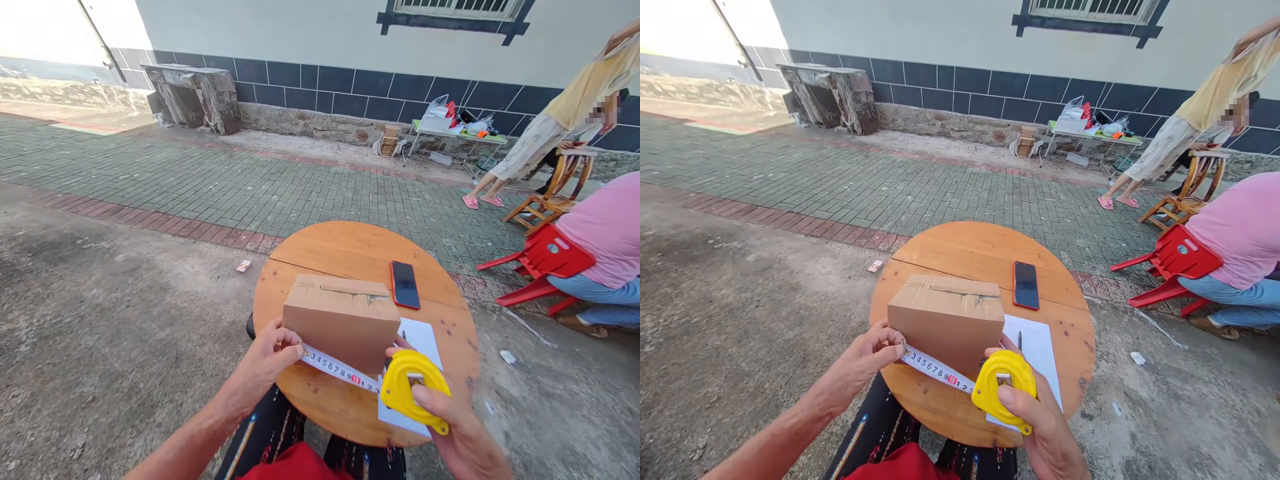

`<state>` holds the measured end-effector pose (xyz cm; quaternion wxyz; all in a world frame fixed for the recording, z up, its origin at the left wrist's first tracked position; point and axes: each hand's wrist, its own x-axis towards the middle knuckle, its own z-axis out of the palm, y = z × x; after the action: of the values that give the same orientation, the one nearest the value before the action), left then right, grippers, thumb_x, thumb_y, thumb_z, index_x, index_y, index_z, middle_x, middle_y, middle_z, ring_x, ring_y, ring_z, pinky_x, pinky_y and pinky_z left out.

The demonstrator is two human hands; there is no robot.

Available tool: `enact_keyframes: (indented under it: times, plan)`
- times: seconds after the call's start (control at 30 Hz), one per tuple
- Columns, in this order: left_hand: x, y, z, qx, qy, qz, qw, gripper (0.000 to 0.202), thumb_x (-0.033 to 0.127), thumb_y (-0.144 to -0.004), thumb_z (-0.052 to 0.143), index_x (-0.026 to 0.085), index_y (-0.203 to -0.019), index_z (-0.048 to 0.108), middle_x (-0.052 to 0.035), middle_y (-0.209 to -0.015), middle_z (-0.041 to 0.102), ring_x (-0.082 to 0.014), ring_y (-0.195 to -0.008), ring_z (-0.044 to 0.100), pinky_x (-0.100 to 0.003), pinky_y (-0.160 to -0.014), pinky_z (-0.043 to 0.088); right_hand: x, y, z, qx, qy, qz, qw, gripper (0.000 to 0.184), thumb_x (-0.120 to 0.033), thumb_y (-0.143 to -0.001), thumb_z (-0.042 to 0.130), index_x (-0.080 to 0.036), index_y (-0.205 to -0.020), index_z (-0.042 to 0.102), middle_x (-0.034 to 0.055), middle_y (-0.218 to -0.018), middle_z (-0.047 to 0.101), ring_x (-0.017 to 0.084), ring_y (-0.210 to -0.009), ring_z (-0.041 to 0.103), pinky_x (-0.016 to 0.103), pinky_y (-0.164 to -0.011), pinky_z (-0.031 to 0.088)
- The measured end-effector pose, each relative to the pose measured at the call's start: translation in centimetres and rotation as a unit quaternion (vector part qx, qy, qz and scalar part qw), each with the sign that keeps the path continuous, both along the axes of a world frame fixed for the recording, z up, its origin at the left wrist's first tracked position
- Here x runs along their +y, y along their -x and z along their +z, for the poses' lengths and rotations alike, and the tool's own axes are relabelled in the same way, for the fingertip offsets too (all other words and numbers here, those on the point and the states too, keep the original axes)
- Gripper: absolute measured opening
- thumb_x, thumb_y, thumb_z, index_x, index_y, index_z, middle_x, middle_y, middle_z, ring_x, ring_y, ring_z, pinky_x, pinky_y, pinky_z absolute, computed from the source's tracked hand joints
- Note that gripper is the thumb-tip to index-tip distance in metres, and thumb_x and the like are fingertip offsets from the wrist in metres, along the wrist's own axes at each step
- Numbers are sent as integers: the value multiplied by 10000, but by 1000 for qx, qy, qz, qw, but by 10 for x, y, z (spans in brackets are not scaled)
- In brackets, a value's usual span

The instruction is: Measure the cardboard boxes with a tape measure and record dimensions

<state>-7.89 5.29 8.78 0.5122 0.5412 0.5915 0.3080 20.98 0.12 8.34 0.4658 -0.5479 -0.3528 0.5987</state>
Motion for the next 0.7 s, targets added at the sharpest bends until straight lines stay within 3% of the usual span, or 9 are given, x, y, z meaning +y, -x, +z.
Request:
enact_keyframes:
  times: [0.1, 0.2, 0.27, 0.33, 0.43, 0.5, 0.6, 0.7]
  plan:
    - [10, 2, 22, 22, 59, -28, 998, 284, 480, -746, 544, 204, -691, 578, -27, -903, 564, -235, -886, 540, -358, -838, 438, 22, -3, 33, 7, 28, 15, 999, 540, -479, -694, 738, -219, -1167, 724, 121, -1290, 652, 361, -1146, 621, 483, -877, 561]
    - [30, 2, 28, 31, 54, -34, 997, 289, 498, -714, 535, 215, -658, 561, -29, -882, 610, -283, -987, 542, -411, -922, 424, 53, 6, 49, 8, 10, 65, 998, 477, -450, -668, 762, -193, -1070, 754, 108, -1043, 747, 304, -913, 699, 434, -782, 588]
    - [41, 1, 24, 43, 25, -30, 998, 280, 492, -708, 532, 226, -623, 546, -50, -948, 656, -341, -1189, 476, -470, -1066, 322, 70, 13, 49, 4, -4, 59, 998, 453, -433, -661, 770, -183, -1039, 758, 94, -1012, 753, 286, -893, 699, 421, -792, 585]
    - [48, 1, 17, 61, -3, -6, 998, 271, 490, -717, 537, 229, -654, 576, -88, -1152, 652, -368, -1385, 294, -509, -1151, 169, 77, 17, 42, 0, -12, 35, 999, 478, -428, -669, 769, -190, -1083, 743, 91, -1080, 740, 292, -965, 687, 428, -831, 576]
    - [51, 5, 12, 68, -39, 37, 996, 283, 489, -729, 568, 218, -769, 639, -119, -1477, 446, -348, -1482, 89, -525, -1168, 88, 69, 18, 32, 4, -35, 31, 999, 503, -446, -692, 755, -211, -1135, 717, 96, -1254, 675, 315, -1107, 641, 435, -875, 564]
    - [56, 9, 16, 46, -55, 31, 997, 274, 472, -722, 596, 212, -790, 651, -115, -1513, 401, -340, -1472, 156, -510, -1166, 135, 55, 20, 29, 6, -72, 70, 995, 525, -472, -707, 742, -220, -1165, 691, 107, -1330, 627, 329, -1143, 627, 448, -898, 555]
    - [81, 13, 31, -6, -38, -41, 998, 229, 428, -702, 631, 209, -766, 648, -96, -1389, 536, -310, -1343, 417, -448, -1118, 279, 30, 35, 25, -41, -142, 125, 981, 600, -507, -742, 721, -248, -1267, 590, 124, -1363, 592, 320, -1082, 660, 440, -853, 575]
    - [122, 6, 44, -3, -28, -142, 990, 187, 376, -661, 654, 194, -704, 648, -80, -1182, 656, -272, -1239, 502, -370, -1032, 360, 9, 64, 19, -141, -231, 61, 961, 597, -483, -796, 703, -267, -1314, 499, 120, -1342, 586, 307, -1155, 619, 435, -915, 549]
